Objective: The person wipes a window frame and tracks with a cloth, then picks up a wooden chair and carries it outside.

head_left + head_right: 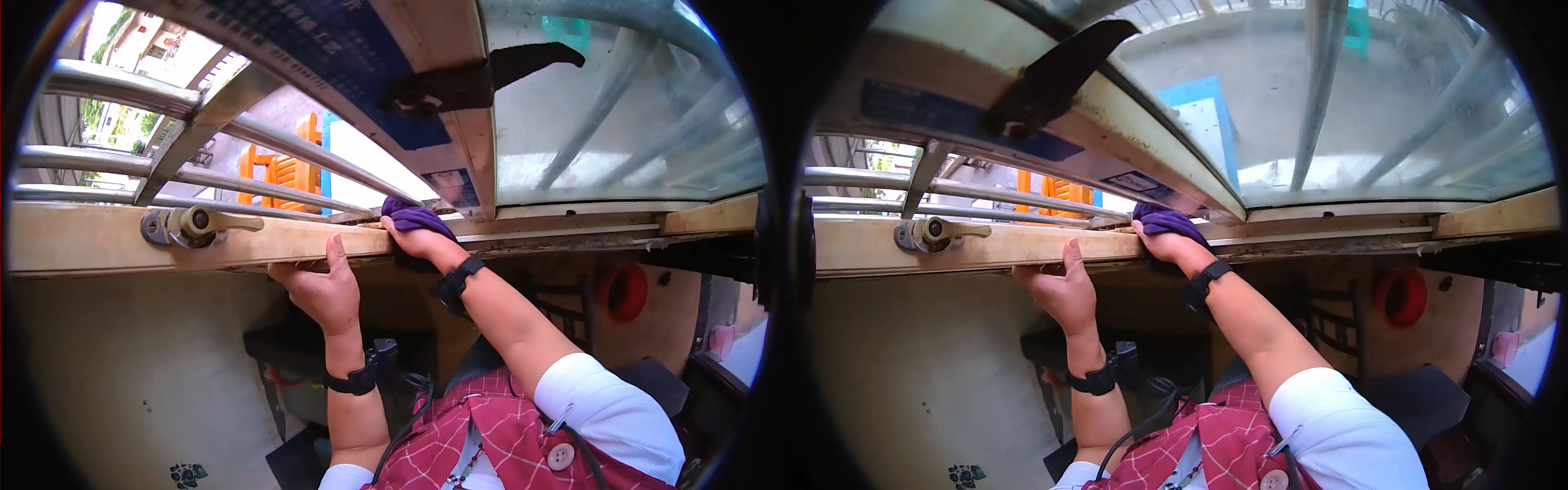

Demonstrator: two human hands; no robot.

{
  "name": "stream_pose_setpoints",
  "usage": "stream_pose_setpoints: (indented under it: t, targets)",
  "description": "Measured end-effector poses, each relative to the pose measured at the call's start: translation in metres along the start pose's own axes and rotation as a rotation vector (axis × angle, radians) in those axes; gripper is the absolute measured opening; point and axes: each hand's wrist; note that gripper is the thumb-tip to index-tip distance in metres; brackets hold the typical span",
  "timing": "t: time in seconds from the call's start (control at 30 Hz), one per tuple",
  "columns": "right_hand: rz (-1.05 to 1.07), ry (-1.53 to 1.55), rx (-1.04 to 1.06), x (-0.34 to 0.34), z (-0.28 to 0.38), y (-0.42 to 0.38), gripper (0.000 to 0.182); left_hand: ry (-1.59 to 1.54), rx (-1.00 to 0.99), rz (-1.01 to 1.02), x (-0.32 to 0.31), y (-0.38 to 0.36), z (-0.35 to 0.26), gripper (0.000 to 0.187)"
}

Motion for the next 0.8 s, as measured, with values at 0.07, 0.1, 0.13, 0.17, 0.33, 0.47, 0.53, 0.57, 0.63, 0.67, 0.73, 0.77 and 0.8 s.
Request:
stream_pose_setpoints:
  t: [0.07, 0.1, 0.13, 0.17, 0.33, 0.47, 0.53, 0.57, 0.63, 0.67, 0.73, 0.77, 0.8]
  targets:
    - [-0.062, -0.074, 0.067, 0.002, -0.004, -0.005, 0.037, -0.054, -0.010, -0.012, -0.002, 0.001, 0.001, 0.061]
    - [-0.108, -0.080, 0.132, 0.000, -0.008, -0.008, 0.035, -0.106, -0.011, -0.021, -0.002, 0.001, 0.002, 0.061]
    - [-0.120, -0.110, 0.155, 0.010, -0.001, -0.018, 0.030, -0.100, -0.019, -0.006, -0.002, 0.001, 0.004, 0.062]
    - [-0.106, -0.087, 0.078, 0.018, 0.009, -0.027, 0.023, -0.100, -0.018, -0.009, -0.002, 0.002, 0.004, 0.062]
    - [-0.246, -0.201, 0.259, 0.045, -0.006, -0.077, 0.013, -0.077, -0.006, -0.022, -0.002, 0.000, 0.002, 0.062]
    - [-0.240, -0.302, 0.139, 0.059, -0.020, -0.092, 0.021, -0.059, -0.012, -0.017, -0.002, 0.001, 0.002, 0.063]
    - [-0.131, -0.152, 0.088, 0.040, -0.035, -0.075, 0.026, -0.133, 0.051, -0.016, -0.001, -0.002, -0.001, 0.060]
    - [-0.018, -0.007, 0.042, 0.033, -0.043, -0.061, 0.031, -0.206, 0.121, -0.020, -0.003, -0.002, -0.003, 0.057]
    - [0.151, 0.205, 0.002, 0.018, -0.017, -0.040, 0.041, -0.172, 0.089, -0.027, -0.004, -0.002, -0.003, 0.057]
    - [0.043, 0.231, 0.081, 0.002, -0.010, -0.027, 0.043, -0.133, 0.056, -0.039, -0.004, -0.002, -0.001, 0.056]
    - [-0.057, 0.214, 0.182, -0.016, -0.016, -0.010, 0.046, -0.055, -0.003, -0.050, -0.008, 0.001, 0.002, 0.058]
    - [-0.046, 0.174, 0.194, -0.021, -0.024, -0.007, 0.047, 0.020, -0.056, -0.055, -0.007, -0.001, 0.004, 0.061]
    - [0.044, 0.160, 0.124, -0.005, -0.014, -0.014, 0.046, 0.023, -0.055, -0.042, -0.005, -0.004, 0.004, 0.061]
Point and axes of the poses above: each hand's wrist, its own y-axis towards the middle knuckle, its own x-axis out of the back of the hand, z = x × y, and after that the axes turned 6 degrees about -x, right-handed
